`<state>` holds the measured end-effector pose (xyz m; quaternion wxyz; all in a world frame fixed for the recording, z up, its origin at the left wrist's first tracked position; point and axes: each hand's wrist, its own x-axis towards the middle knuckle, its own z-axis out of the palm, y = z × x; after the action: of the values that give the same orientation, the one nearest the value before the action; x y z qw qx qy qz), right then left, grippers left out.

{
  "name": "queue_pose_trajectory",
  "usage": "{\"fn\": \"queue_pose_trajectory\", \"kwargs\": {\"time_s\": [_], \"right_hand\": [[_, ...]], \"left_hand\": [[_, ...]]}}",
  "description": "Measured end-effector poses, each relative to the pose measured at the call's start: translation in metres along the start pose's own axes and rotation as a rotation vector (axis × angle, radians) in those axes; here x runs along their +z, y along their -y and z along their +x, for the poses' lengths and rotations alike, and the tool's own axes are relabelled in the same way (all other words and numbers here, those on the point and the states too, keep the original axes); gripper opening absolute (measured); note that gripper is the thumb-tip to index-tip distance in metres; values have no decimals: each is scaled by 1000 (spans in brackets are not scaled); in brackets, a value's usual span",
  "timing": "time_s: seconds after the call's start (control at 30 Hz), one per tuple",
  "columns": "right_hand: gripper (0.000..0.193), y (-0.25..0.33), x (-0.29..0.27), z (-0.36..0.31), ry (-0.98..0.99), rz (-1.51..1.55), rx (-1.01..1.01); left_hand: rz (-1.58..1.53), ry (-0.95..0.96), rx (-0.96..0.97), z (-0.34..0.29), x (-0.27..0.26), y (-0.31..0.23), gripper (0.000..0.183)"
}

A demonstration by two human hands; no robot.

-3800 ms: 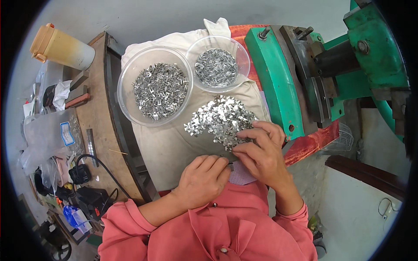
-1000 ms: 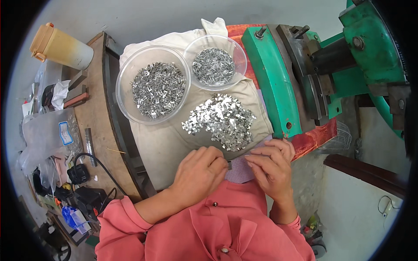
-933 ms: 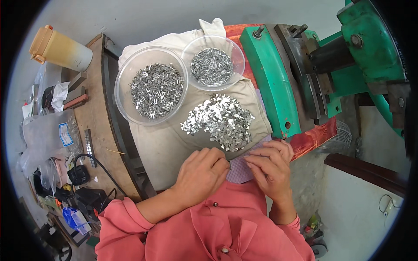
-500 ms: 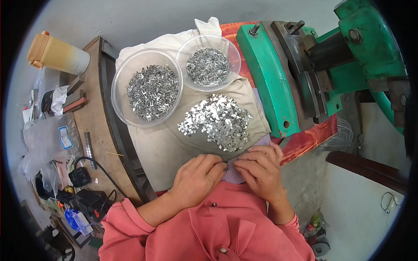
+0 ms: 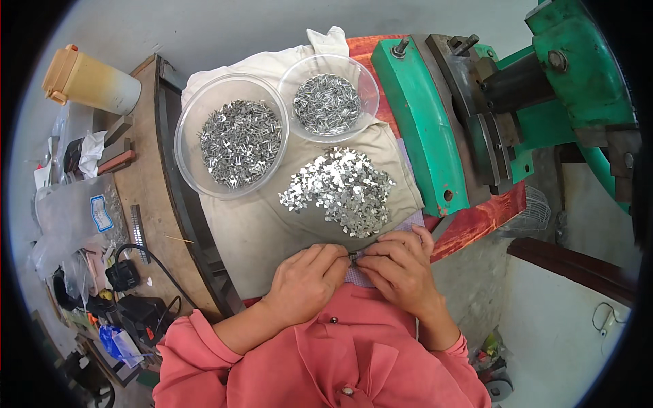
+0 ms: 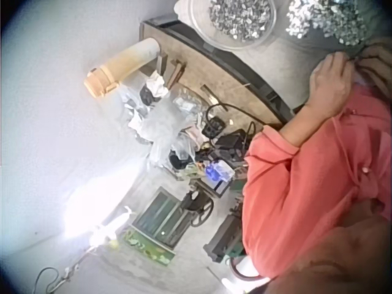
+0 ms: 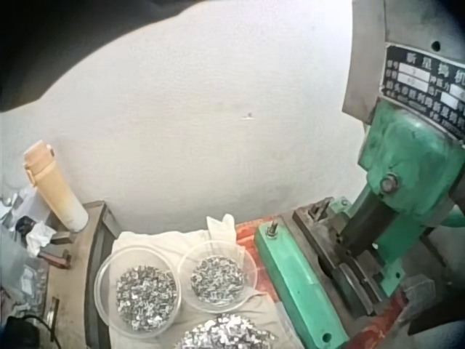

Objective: The person processes small metal components using a stamping machine.

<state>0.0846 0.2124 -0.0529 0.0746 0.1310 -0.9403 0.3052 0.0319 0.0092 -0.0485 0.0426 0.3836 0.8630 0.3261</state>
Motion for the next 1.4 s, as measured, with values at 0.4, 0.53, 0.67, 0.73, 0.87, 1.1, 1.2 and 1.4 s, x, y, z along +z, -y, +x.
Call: {"fn": "queue_pose_trajectory", "kwargs": {"time_s": [0.4, 0.53, 0.67, 0.73, 0.87, 1.1, 1.2, 1.4], "right_hand": [[18, 6, 4, 7, -6, -62, -85], [15, 9, 5, 9, 15, -113, -141], [12, 12, 1, 12, 53, -159, -181], [11, 14, 0, 14, 62, -163, -193], [7, 20, -1, 17, 54, -233, -206], [5, 25, -4, 17, 38, -304, -181], [7, 21, -11, 17, 52, -216, -122], [12, 14, -14, 13, -7, -197, -53]], "left_hand": [[-74, -44, -126, -20, -22, 11, 31], [-56, -51, -219, -38, -34, 14, 28], [-35, -68, -263, -49, -36, 16, 25], [-32, -74, -265, -51, -36, 16, 23], [-3, -99, -228, -51, -35, 16, 20], [126, -75, -94, -44, -32, 15, 18], [141, -57, -59, -42, -32, 15, 16], [124, -77, -92, -40, -30, 15, 15]]}}
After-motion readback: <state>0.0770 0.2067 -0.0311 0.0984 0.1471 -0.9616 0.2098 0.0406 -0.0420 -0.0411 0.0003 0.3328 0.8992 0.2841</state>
